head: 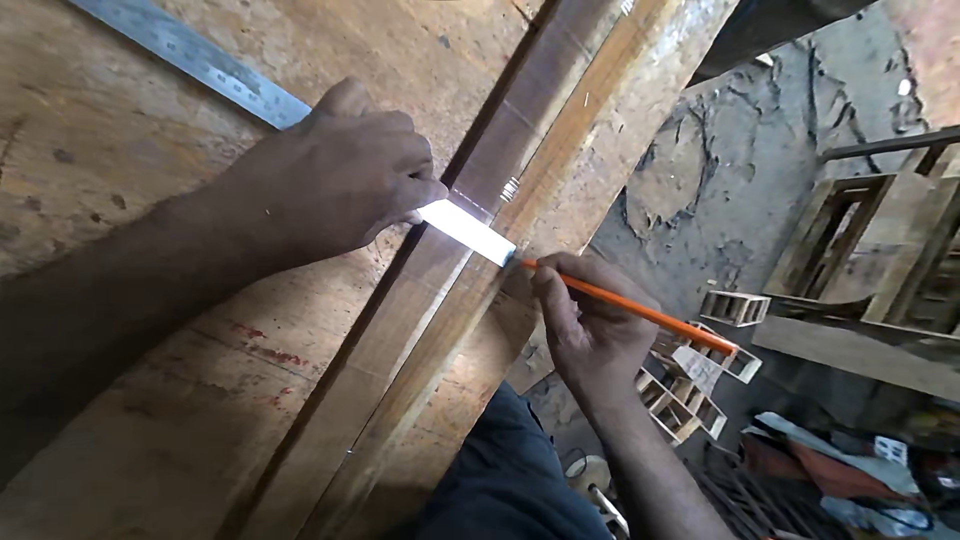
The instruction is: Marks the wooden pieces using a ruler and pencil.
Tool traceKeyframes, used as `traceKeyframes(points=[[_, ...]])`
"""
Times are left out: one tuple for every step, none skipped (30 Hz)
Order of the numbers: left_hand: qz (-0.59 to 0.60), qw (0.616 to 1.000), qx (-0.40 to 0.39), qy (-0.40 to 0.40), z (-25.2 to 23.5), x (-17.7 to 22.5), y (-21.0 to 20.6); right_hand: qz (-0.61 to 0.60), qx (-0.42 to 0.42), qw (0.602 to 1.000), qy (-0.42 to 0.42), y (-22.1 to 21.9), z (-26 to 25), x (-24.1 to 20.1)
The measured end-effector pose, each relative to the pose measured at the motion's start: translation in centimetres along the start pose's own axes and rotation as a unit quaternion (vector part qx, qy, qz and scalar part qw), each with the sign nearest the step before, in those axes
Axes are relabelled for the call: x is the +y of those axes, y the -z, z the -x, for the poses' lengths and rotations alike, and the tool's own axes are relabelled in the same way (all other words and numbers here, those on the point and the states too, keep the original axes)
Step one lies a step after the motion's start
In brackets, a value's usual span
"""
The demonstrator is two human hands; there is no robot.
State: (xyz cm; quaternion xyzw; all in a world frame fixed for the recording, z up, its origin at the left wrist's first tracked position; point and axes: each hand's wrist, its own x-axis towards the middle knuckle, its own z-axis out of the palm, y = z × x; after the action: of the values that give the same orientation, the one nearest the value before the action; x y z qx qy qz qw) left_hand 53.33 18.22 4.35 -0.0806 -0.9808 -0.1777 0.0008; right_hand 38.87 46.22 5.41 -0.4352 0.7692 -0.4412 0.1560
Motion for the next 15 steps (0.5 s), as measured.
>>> traceKeyframes(points=[[0.0, 1.0, -0.002, 0.001, -0.06, 0.1, -0.01, 0.005, 0.004, 1.0, -0.003, 0.11, -0.13, 0.12], [0.002, 1.0, 0.0, -0.001, -0.08, 0.18, -0.05, 0.004, 0.003, 1.0, -0.004, 0.12, -0.16, 0.08], [0.002, 1.0, 0.001, -0.001, -0.07, 0.15, -0.03, 0.002, -0.001, 1.0, -0.003, 0.03, -0.11, -0.05], [0.001, 1.0, 0.003, 0.0, -0.04, 0.08, 0.01, 0.0, -0.005, 1.0, -0.002, -0.09, 0.04, -0.19], [0.002, 1.0, 0.003, 0.0, -0.01, 0.03, 0.01, -0.002, -0.008, 1.0, -0.003, -0.14, 0.22, -0.3], [0.004, 1.0, 0.002, 0.0, -0.01, 0.04, -0.02, -0.001, -0.007, 1.0, -0.002, -0.16, 0.28, -0.28], [0.005, 1.0, -0.002, 0.001, -0.06, 0.03, -0.02, -0.001, -0.003, 1.0, 0.001, -0.17, 0.16, -0.15], [0.004, 1.0, -0.005, 0.002, -0.14, 0.06, 0.03, -0.002, 0.0, 1.0, 0.001, -0.12, 0.02, -0.01], [0.005, 1.0, -0.006, 0.002, -0.19, 0.11, 0.04, -0.004, 0.0, 1.0, 0.001, -0.08, -0.11, 0.06], [0.003, 1.0, -0.005, 0.001, -0.2, 0.11, 0.07, -0.005, -0.003, 1.0, 0.002, -0.06, -0.17, 0.04], [0.002, 1.0, -0.004, 0.001, -0.13, 0.1, 0.11, -0.006, -0.01, 1.0, 0.003, -0.07, -0.15, -0.06], [0.002, 1.0, -0.004, 0.0, -0.04, 0.08, 0.15, -0.005, -0.013, 1.0, 0.004, -0.09, -0.06, -0.18], [0.001, 1.0, -0.005, 0.0, -0.01, 0.07, 0.18, -0.004, -0.011, 1.0, 0.004, -0.15, -0.04, -0.23], [0.001, 1.0, -0.005, -0.001, -0.06, 0.08, 0.18, -0.002, -0.004, 1.0, 0.006, -0.19, -0.11, -0.19], [0.001, 1.0, -0.006, 0.001, -0.16, 0.17, 0.19, 0.002, 0.002, 1.0, 0.008, -0.16, -0.18, -0.07]])
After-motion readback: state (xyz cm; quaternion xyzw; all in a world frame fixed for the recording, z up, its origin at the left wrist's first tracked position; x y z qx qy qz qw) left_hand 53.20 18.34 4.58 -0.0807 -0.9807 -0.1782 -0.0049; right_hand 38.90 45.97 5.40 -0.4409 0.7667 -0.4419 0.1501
